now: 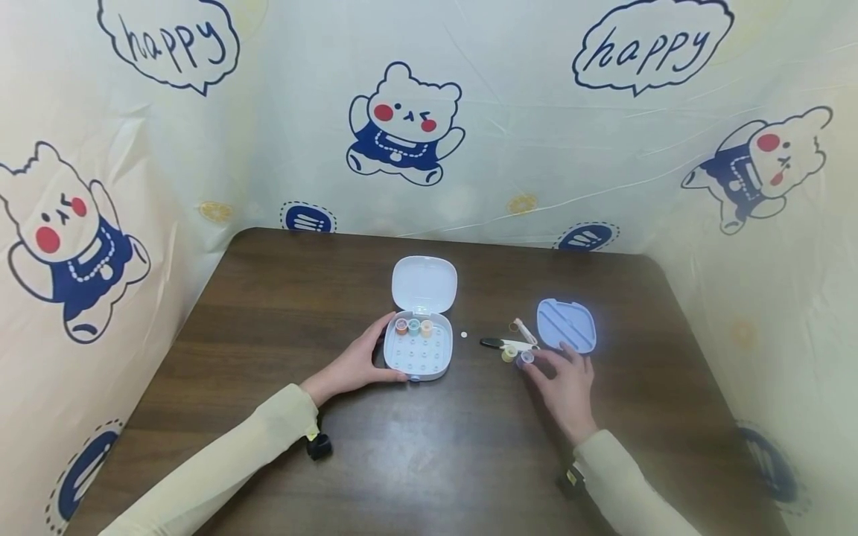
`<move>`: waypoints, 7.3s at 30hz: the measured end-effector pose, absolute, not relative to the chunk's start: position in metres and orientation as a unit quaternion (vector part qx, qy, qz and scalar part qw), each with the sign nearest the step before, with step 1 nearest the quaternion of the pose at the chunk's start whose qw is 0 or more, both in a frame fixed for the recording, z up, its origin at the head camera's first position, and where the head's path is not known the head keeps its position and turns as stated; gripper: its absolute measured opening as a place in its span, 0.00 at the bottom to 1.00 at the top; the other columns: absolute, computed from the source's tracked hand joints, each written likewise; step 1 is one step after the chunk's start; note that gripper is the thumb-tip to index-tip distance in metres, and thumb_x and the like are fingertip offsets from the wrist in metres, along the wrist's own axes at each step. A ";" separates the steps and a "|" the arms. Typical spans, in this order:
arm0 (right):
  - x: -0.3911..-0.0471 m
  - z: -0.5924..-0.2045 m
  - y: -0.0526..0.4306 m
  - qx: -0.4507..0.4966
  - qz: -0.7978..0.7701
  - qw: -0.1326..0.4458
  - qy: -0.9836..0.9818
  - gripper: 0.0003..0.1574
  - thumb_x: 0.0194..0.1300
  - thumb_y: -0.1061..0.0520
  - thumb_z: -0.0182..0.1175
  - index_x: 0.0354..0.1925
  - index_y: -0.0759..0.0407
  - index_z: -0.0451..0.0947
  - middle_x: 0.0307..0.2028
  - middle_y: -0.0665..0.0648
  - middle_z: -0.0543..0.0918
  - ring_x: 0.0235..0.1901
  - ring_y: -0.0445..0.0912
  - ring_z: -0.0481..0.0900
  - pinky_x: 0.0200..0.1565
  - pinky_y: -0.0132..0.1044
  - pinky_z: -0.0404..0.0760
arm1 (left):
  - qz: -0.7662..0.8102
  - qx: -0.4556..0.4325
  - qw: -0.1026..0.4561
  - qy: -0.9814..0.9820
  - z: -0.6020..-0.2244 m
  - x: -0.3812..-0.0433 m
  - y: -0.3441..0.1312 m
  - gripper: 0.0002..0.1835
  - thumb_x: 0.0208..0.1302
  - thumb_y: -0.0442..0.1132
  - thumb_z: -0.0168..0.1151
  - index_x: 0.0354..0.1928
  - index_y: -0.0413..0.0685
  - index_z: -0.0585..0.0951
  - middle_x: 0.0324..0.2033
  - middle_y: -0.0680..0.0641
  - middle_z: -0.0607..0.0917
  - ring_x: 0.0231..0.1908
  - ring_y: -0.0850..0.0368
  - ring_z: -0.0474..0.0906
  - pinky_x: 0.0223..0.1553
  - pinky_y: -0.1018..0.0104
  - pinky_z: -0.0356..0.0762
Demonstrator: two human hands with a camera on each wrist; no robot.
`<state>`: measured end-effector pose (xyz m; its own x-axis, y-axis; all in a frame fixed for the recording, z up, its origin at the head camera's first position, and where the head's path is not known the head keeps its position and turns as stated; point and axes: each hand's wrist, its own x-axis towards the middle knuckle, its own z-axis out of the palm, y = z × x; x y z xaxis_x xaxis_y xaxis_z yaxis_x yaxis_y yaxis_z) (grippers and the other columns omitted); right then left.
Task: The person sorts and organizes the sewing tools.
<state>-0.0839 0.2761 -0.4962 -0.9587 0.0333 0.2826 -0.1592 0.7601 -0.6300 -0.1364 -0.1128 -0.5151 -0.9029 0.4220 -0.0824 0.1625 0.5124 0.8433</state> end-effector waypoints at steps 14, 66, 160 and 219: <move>-0.088 -0.480 0.267 0.026 0.361 0.117 -0.925 0.17 0.63 0.58 0.75 0.49 0.62 0.89 0.39 0.66 0.90 0.70 0.70 0.63 0.68 0.74 0.47 | 0.466 0.173 0.137 0.857 -0.515 -0.136 -0.113 0.68 0.49 0.61 0.83 0.84 0.51 0.49 0.80 0.43 0.57 0.78 0.47 0.55 0.76 0.46 0.56; -0.135 -0.475 0.182 0.097 0.400 0.079 -0.908 0.14 0.63 0.56 0.76 0.47 0.58 0.90 0.39 0.58 0.91 0.67 0.61 0.69 0.73 0.64 0.48 | 0.464 0.167 0.145 0.858 -0.513 -0.136 -0.113 0.68 0.50 0.61 0.83 0.84 0.52 0.49 0.80 0.46 0.57 0.78 0.49 0.55 0.76 0.47 0.56; -0.163 -0.470 0.149 0.225 0.169 0.034 -0.959 0.21 0.68 0.51 0.72 0.57 0.54 0.87 0.50 0.58 0.86 0.52 0.54 0.78 0.55 0.53 0.80 | 0.462 0.164 0.156 0.858 -0.508 -0.135 -0.110 0.67 0.53 0.58 0.82 0.84 0.52 0.47 0.81 0.47 0.55 0.78 0.48 0.55 0.77 0.46 0.56; -0.161 -0.457 0.144 0.279 0.096 0.057 -0.954 0.22 0.67 0.59 0.72 0.59 0.56 0.86 0.49 0.60 0.85 0.47 0.53 0.82 0.52 0.48 0.83 | 0.461 0.166 0.151 0.859 -0.509 -0.136 -0.109 0.67 0.52 0.59 0.82 0.84 0.54 0.48 0.81 0.47 0.56 0.78 0.49 0.56 0.77 0.45 0.56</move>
<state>-0.1605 0.1443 -0.4572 -0.8380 -0.5210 0.1620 -0.5429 0.8260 -0.1519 -0.1361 -0.1090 -0.5092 -0.8996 0.4235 -0.1064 0.1451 0.5197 0.8419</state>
